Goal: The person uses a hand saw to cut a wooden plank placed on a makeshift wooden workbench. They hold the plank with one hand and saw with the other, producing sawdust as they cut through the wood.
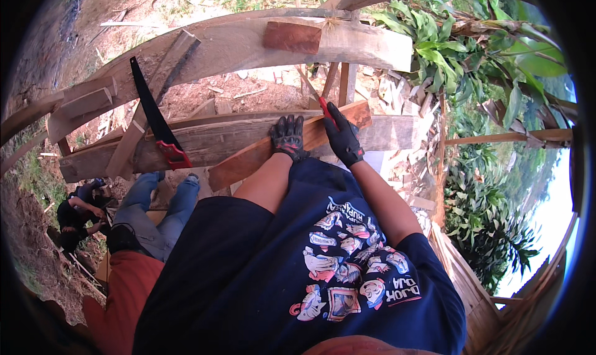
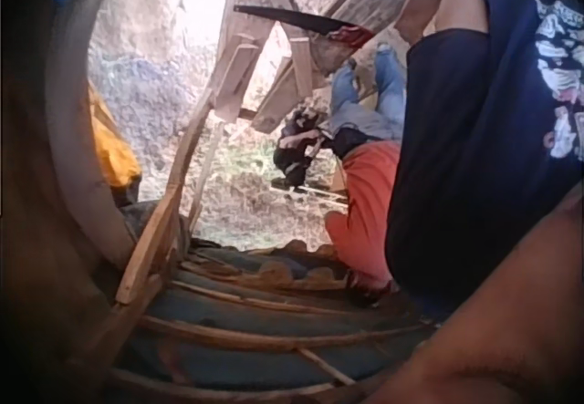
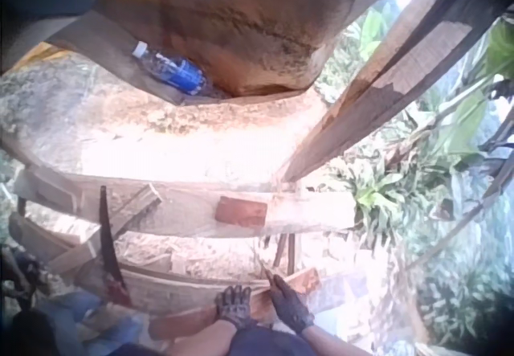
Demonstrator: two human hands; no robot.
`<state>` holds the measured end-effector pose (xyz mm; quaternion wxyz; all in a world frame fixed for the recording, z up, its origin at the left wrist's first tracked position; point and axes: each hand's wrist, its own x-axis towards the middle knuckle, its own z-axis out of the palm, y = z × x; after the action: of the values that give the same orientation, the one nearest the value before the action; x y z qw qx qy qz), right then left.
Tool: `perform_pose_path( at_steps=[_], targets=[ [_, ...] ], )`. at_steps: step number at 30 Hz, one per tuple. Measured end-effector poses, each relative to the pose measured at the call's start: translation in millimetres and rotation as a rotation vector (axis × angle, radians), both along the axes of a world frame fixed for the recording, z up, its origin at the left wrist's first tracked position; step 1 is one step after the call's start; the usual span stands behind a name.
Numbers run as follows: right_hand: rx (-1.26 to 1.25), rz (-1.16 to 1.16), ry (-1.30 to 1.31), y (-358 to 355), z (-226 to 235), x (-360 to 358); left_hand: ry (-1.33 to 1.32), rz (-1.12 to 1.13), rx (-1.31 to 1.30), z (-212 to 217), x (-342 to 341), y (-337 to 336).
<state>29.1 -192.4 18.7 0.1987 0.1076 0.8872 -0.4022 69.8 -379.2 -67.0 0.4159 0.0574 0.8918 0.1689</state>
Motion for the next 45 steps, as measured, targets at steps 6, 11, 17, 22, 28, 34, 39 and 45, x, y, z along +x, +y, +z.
perform_pose_path(
  at_steps=[6,11,17,22,28,34,39,45],
  targets=[
    [0.042,0.046,-0.231,21.8,94.3,32.0,-0.053,0.011,-0.018,0.5,-0.4,-2.7],
    [0.07,0.125,-0.181,24.5,105.9,55.3,-0.042,-0.07,-0.003,5.8,-1.0,1.5],
    [0.151,0.017,-0.217,14.2,170.0,54.1,-0.04,-0.081,-0.018,-2.3,-2.5,0.1],
    [0.208,0.184,0.094,40.4,227.5,75.5,-0.051,-0.094,-0.031,6.8,-5.8,1.1],
    [0.174,-0.059,-0.245,26.8,276.7,76.3,0.017,-0.071,-0.018,-13.0,4.8,1.0],
    [0.07,-0.096,-0.086,16.7,209.2,65.4,0.099,-0.062,0.025,-10.0,6.6,-1.7],
    [0.142,-0.087,-0.208,3.5,141.6,28.6,0.099,-0.092,-0.004,-3.1,8.5,-0.8],
    [0.042,-0.111,0.033,-6.8,24.2,14.1,0.068,-0.098,-0.003,-2.3,13.9,-2.6]
  ],
)
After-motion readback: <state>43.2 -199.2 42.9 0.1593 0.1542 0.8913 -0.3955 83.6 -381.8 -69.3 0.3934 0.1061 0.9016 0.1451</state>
